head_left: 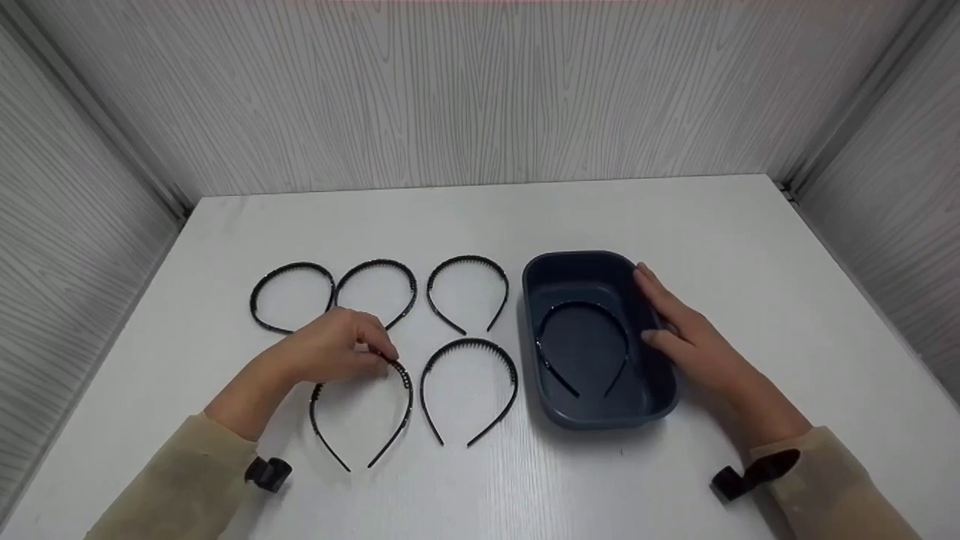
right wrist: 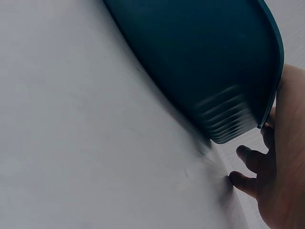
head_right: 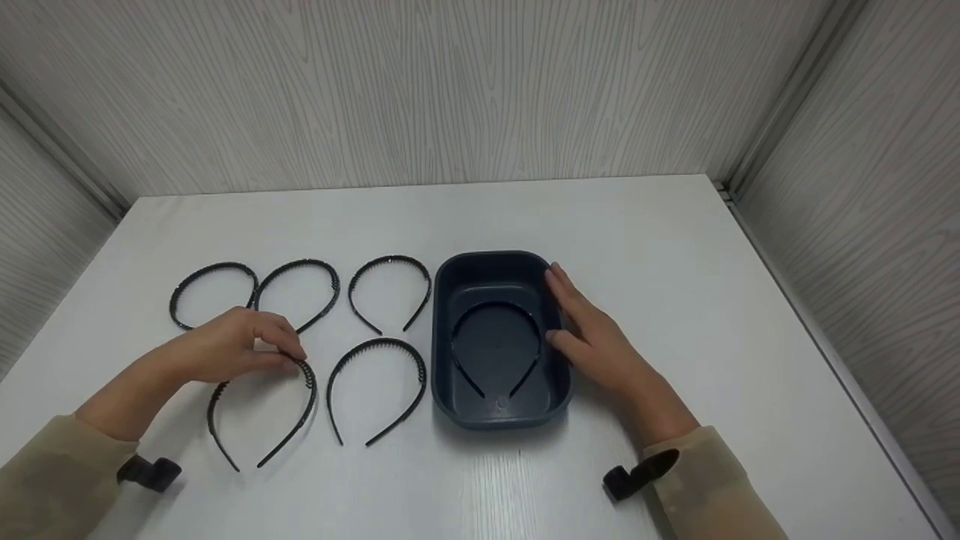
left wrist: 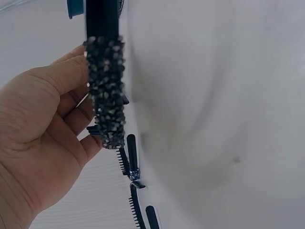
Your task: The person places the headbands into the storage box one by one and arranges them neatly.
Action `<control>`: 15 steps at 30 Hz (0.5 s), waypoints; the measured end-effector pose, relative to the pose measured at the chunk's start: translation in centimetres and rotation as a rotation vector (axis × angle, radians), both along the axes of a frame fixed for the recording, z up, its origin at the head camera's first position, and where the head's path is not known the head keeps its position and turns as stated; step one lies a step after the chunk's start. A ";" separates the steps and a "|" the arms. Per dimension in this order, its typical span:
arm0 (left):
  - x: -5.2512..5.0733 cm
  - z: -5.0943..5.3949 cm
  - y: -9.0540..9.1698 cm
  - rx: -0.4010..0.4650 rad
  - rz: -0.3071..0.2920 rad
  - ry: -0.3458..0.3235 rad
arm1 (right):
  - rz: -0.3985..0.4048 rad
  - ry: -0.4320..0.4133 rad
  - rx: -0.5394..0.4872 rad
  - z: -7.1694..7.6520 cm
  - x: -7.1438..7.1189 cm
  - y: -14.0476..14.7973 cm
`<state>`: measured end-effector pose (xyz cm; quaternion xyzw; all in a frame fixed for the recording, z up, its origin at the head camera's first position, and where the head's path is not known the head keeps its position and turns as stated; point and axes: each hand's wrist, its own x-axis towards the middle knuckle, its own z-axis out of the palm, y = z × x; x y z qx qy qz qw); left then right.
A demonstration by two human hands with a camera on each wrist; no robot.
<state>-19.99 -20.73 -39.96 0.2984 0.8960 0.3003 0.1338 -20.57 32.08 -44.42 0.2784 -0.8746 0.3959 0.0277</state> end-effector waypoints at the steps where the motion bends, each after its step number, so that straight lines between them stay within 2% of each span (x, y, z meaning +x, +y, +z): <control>1: 0.0 0.2 0.0 0.000 -0.005 0.004 | -0.002 -0.002 0.001 0.0 0.0 0.0; 15: -0.3 3.2 0.8 0.006 -0.030 0.039 | -0.020 -0.007 0.006 -0.3 -0.1 0.0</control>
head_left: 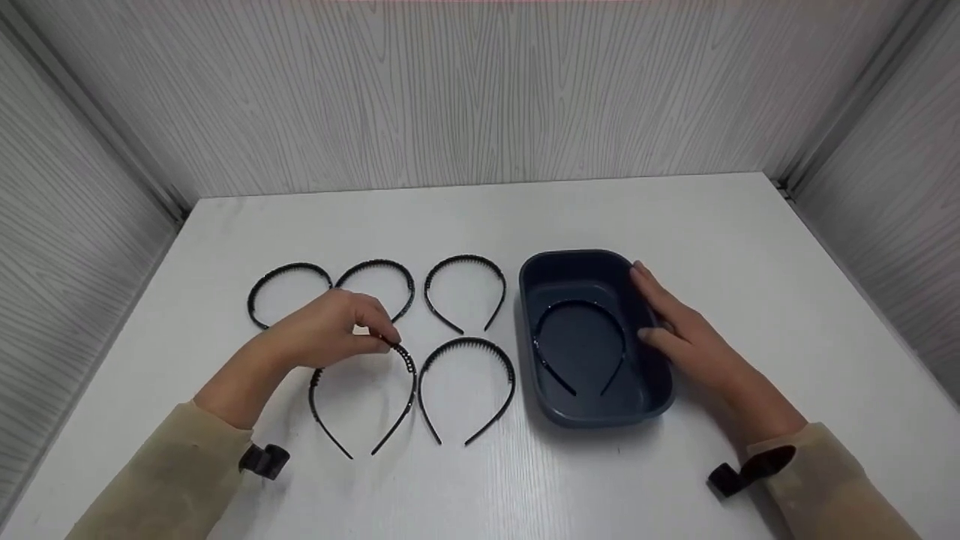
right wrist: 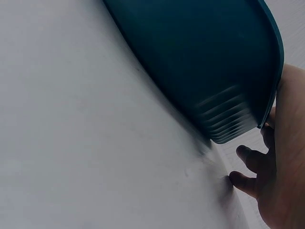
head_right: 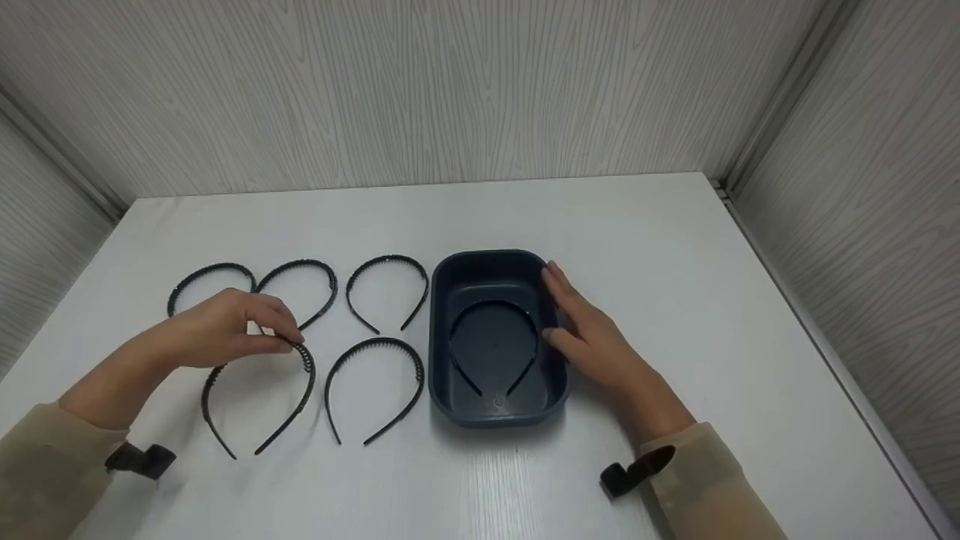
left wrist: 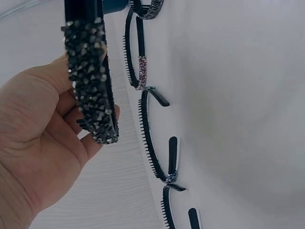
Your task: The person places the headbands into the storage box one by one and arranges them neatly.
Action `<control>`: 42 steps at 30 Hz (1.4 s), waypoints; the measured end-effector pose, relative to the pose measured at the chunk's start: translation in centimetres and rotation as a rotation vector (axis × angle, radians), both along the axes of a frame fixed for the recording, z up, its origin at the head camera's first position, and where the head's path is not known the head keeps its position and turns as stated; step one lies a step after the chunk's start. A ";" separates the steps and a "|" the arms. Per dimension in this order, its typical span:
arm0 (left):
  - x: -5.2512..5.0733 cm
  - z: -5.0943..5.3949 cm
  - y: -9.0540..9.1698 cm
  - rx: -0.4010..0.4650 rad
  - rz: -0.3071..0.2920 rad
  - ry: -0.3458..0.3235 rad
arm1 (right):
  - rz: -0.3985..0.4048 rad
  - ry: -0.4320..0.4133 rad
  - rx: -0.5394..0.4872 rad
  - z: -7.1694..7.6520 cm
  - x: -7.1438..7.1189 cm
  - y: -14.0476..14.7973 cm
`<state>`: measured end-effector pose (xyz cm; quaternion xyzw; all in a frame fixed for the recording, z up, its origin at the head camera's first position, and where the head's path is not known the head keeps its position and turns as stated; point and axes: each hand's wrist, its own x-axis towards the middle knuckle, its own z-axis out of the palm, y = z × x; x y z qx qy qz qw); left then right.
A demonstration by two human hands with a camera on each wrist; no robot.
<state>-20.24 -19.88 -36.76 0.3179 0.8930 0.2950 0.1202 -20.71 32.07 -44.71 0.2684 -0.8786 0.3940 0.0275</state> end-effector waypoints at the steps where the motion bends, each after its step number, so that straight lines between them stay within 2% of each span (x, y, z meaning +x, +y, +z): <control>1: 0.0 0.2 0.1 -0.002 0.000 0.002 | 0.004 0.003 -0.004 0.0 0.0 -0.1; 10: -0.8 2.6 1.9 -0.004 -0.025 0.047 | 0.008 0.007 -0.002 0.0 -0.4 -0.4; 17: -1.8 4.2 4.1 0.027 -0.066 0.047 | -0.002 -0.001 0.017 -0.1 -0.5 -0.5; 24: -2.8 5.6 6.7 0.047 -0.068 0.042 | 0.013 0.021 -0.007 0.1 -0.7 -0.6; 27: -3.3 6.1 7.9 0.050 -0.068 0.040 | 0.013 0.030 -0.010 0.2 -0.7 -0.6; 34: -4.5 6.9 11.0 0.054 -0.131 0.103 | 0.000 0.025 0.010 -0.1 -0.5 -0.5; 38: -5.0 7.1 12.8 0.068 -0.139 0.086 | -0.001 0.030 0.016 -0.3 -0.5 -0.4; 42: -5.4 7.4 14.3 0.044 -0.143 0.087 | 0.002 0.024 0.009 -0.3 -0.5 -0.4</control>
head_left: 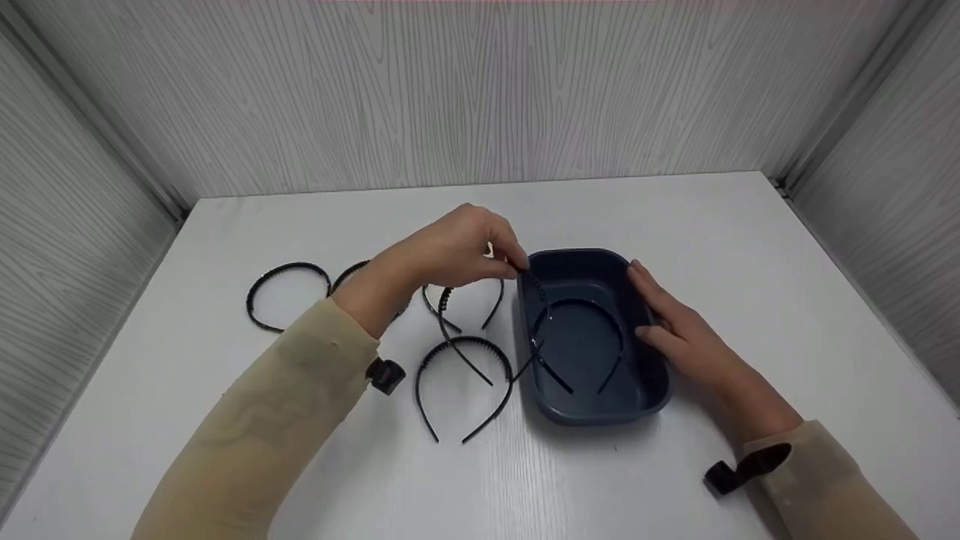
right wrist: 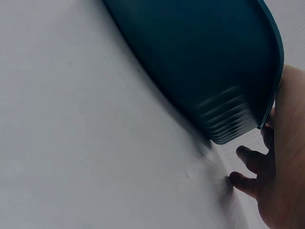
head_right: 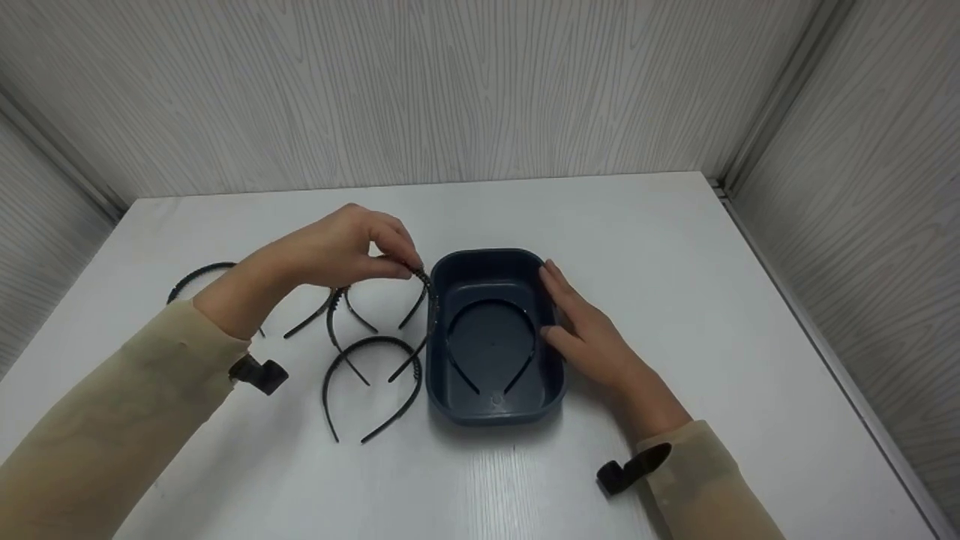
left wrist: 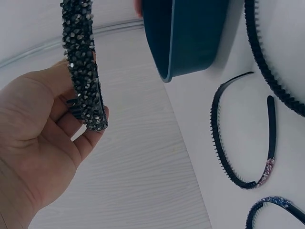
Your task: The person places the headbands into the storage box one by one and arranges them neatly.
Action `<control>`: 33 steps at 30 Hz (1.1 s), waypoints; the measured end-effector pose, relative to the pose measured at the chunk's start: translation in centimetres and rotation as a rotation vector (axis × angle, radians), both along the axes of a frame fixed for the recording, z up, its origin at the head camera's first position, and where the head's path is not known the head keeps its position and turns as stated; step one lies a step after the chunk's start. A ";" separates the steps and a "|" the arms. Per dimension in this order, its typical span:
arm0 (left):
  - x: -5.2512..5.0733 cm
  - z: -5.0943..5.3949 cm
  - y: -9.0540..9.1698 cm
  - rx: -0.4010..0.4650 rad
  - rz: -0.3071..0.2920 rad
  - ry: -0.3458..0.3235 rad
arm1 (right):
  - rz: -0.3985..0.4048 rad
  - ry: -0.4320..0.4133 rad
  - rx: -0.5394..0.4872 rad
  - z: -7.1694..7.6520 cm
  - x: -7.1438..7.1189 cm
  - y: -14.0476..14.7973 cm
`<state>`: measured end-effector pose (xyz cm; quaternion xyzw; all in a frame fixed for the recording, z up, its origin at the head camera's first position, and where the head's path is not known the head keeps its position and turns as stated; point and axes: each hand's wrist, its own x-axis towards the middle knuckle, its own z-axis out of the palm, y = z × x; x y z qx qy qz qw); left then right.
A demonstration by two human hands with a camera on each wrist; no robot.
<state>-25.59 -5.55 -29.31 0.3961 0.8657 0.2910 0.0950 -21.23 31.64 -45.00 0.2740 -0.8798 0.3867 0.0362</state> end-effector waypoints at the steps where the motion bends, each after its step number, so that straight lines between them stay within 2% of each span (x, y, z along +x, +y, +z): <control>1: -0.1 0.1 0.4 -0.009 -0.001 0.005 | 0.000 -0.002 -0.001 0.0 0.0 0.0; 8: -0.7 0.5 2.8 -0.028 -0.027 0.039 | 0.006 -0.007 -0.003 0.2 0.1 0.0; 17: -1.6 0.3 5.4 -0.019 -0.048 0.061 | 0.003 -0.011 -0.005 0.2 0.0 0.1; 23: -2.1 -0.3 6.5 -0.017 -0.023 0.045 | -0.009 -0.018 -0.001 0.2 0.0 0.1; 33: -2.6 -2.1 8.1 -0.004 -0.037 0.047 | -0.006 -0.028 -0.002 0.4 0.2 0.1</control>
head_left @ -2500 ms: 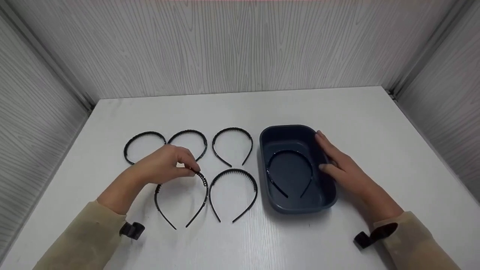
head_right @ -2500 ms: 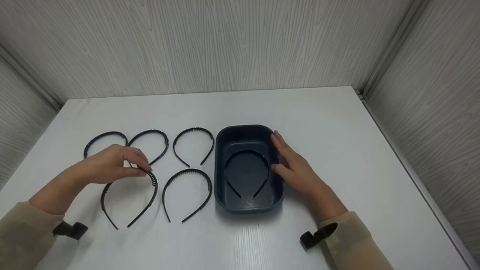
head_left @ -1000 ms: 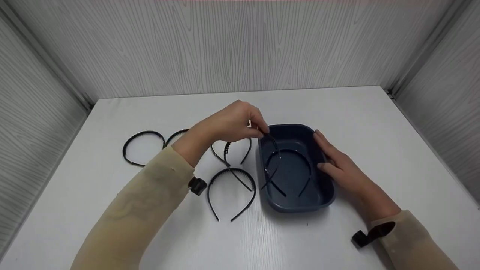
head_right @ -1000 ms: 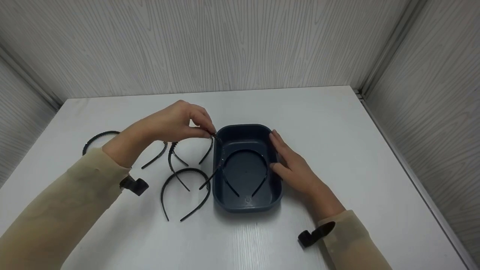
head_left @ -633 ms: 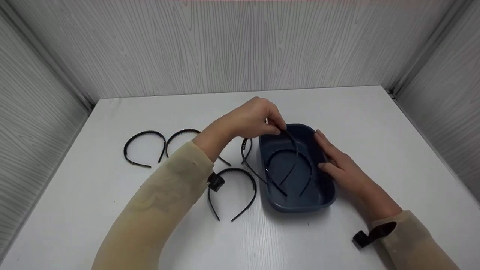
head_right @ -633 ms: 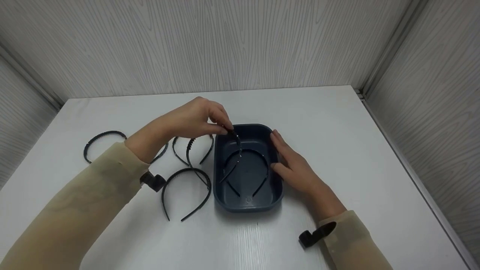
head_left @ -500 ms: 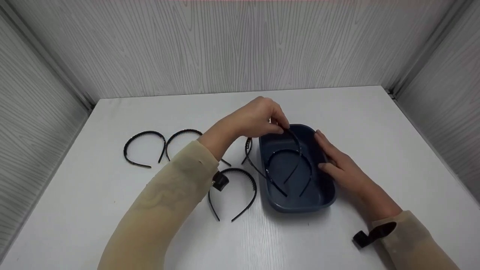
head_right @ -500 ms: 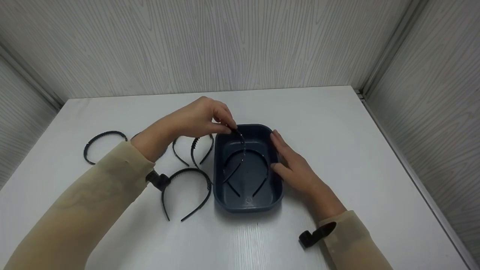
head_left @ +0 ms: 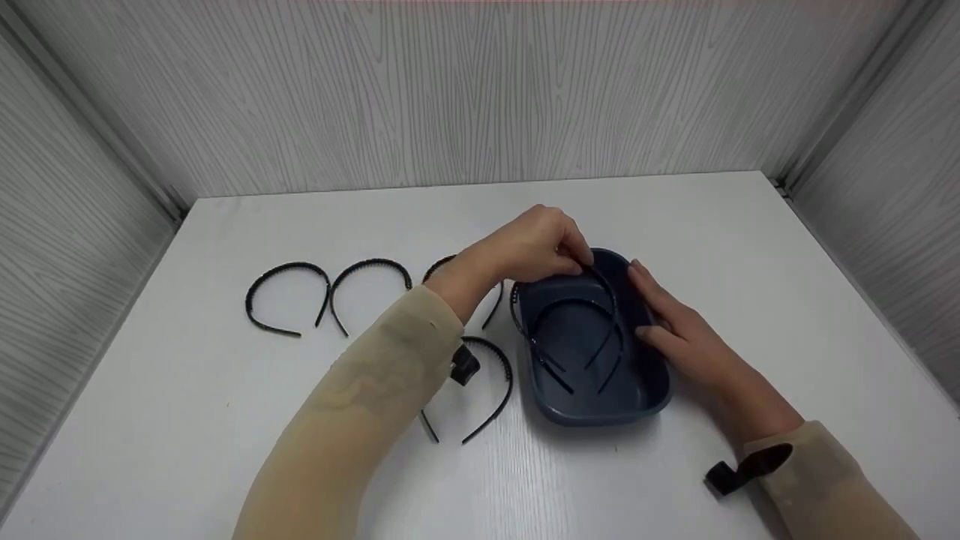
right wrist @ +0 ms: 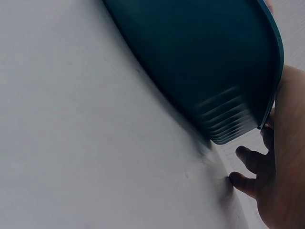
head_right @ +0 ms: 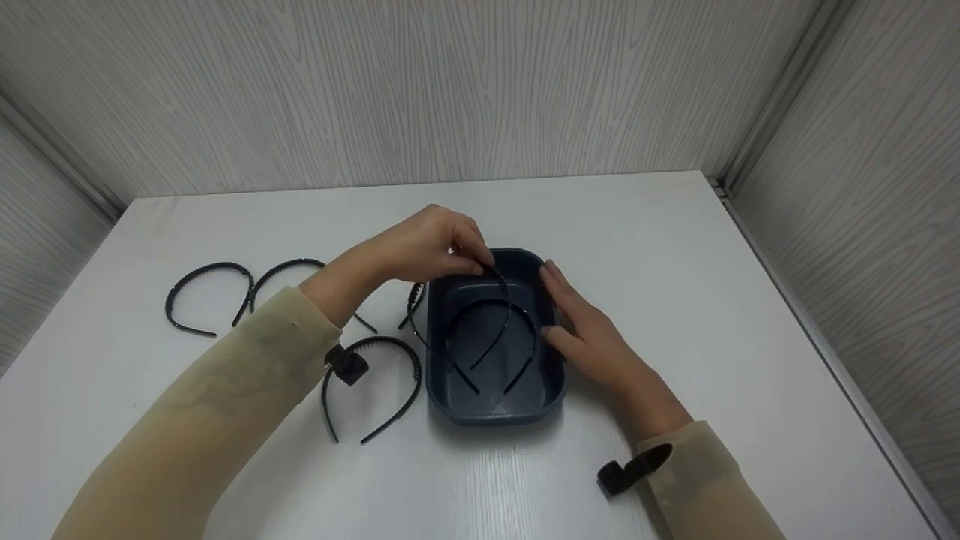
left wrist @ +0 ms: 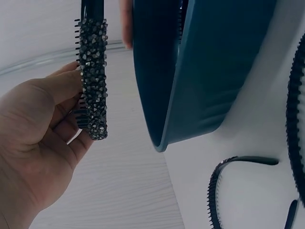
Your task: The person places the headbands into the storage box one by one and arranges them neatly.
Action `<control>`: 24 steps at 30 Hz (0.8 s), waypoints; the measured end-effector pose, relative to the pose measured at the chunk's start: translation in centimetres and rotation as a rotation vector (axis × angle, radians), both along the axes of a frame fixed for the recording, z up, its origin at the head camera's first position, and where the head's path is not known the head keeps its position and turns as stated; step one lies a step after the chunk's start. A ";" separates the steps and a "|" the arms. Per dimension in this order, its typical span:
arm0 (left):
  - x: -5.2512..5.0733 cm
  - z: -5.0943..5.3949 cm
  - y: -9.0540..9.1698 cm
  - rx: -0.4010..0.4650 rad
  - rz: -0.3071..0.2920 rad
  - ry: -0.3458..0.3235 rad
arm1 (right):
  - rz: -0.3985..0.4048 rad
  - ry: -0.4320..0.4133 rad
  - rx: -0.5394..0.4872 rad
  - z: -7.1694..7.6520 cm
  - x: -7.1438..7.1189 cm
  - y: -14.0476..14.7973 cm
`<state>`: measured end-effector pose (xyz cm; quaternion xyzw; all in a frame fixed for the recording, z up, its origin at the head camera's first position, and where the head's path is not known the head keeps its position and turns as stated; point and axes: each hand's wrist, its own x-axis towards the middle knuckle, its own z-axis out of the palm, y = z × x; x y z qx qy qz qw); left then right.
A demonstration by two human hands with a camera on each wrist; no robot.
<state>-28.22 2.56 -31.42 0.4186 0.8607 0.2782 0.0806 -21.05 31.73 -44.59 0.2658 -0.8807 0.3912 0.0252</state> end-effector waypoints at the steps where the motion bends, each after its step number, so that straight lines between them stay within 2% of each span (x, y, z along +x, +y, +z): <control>1: 0.0 -0.1 0.2 0.004 0.000 -0.001 | 0.003 -0.001 0.001 0.0 0.0 0.0; 9: -0.5 -1.4 1.9 0.004 -0.005 -0.027 | -0.005 -0.014 0.006 0.2 0.0 0.2; 17: -1.1 -3.4 2.8 -0.027 -0.039 -0.005 | -0.013 -0.017 -0.001 0.1 0.1 0.0; 24: -1.1 -4.8 3.3 -0.044 -0.048 0.004 | -0.006 -0.020 -0.012 -0.1 0.1 0.0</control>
